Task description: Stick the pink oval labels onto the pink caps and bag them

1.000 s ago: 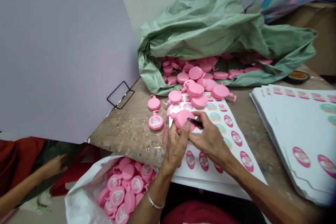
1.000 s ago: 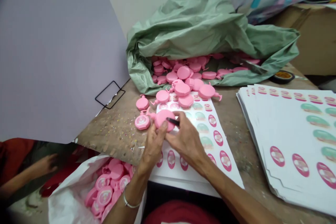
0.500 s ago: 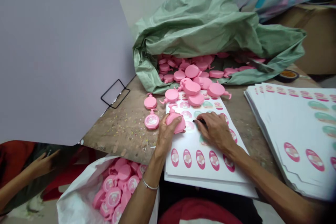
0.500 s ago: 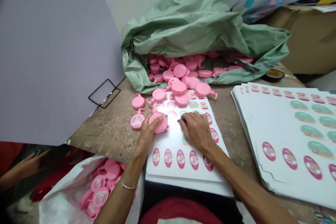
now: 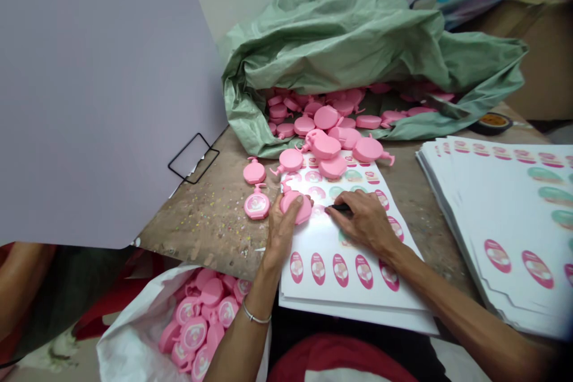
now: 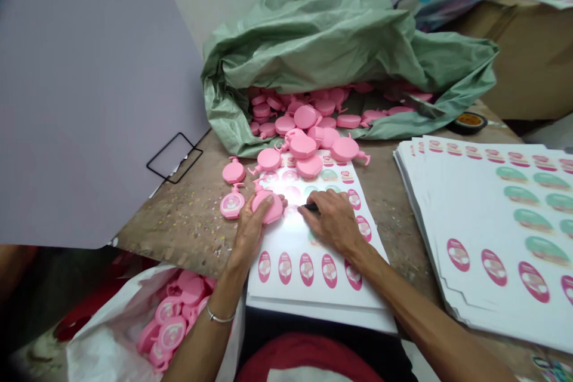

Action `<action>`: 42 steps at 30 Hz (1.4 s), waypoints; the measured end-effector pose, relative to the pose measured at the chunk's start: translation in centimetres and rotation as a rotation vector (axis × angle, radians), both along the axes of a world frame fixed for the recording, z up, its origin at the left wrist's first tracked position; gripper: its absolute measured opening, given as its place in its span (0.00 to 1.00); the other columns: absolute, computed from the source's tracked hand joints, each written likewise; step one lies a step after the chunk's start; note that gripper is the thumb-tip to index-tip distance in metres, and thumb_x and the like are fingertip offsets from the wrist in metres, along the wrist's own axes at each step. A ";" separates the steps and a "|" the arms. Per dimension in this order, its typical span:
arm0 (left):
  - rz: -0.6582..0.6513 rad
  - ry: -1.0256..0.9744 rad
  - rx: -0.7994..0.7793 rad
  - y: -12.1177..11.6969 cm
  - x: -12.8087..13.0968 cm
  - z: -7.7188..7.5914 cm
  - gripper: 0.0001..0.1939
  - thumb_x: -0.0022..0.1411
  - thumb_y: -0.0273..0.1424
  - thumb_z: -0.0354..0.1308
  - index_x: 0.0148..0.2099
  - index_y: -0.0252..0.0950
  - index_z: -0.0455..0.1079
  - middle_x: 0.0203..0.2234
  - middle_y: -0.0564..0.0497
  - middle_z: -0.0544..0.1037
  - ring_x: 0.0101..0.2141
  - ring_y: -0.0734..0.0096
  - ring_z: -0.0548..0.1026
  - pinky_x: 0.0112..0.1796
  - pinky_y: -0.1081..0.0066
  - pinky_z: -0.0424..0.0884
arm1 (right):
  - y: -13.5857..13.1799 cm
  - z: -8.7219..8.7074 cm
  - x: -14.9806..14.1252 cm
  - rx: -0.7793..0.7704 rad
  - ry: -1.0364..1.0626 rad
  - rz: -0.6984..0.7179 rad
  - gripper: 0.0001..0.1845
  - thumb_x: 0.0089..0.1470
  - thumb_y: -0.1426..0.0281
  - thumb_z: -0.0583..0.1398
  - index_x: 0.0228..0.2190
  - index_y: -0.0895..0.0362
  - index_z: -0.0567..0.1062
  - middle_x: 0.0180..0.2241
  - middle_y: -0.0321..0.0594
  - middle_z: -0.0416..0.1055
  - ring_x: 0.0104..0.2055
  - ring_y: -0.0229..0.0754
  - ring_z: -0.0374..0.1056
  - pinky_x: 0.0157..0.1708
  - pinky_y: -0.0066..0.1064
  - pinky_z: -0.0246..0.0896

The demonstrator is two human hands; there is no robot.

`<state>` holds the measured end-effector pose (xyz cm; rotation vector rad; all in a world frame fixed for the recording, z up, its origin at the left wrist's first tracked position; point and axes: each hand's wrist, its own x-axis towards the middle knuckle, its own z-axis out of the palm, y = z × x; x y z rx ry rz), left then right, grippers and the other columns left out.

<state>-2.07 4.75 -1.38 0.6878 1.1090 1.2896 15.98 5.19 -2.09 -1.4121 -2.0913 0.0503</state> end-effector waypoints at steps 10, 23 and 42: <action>0.013 -0.167 -0.014 0.0 -0.4 1.6 0.24 0.51 0.42 0.68 0.45 0.33 0.71 0.35 0.48 0.78 0.36 0.69 0.78 0.39 0.71 0.75 | -1.2 4.6 -0.2 -0.040 0.447 -0.031 0.09 0.53 0.63 0.63 0.33 0.55 0.73 0.26 0.36 0.71 0.28 0.38 0.66 0.31 0.33 0.62; -0.171 -0.259 -0.168 -1.5 0.7 4.6 0.30 0.63 0.55 0.47 0.46 0.35 0.74 0.35 0.46 0.79 0.36 0.60 0.79 0.32 0.64 0.79 | -2.0 7.8 -1.7 -0.332 0.553 0.136 0.11 0.53 0.65 0.63 0.39 0.53 0.81 0.33 0.37 0.78 0.29 0.36 0.68 0.28 0.29 0.64; -0.106 -0.162 -0.175 -1.4 0.9 4.8 0.33 0.60 0.58 0.49 0.43 0.32 0.75 0.33 0.46 0.79 0.37 0.61 0.78 0.34 0.66 0.79 | -2.0 7.8 -1.7 -0.264 0.540 0.145 0.08 0.53 0.65 0.64 0.35 0.54 0.81 0.29 0.38 0.77 0.27 0.37 0.66 0.27 0.30 0.64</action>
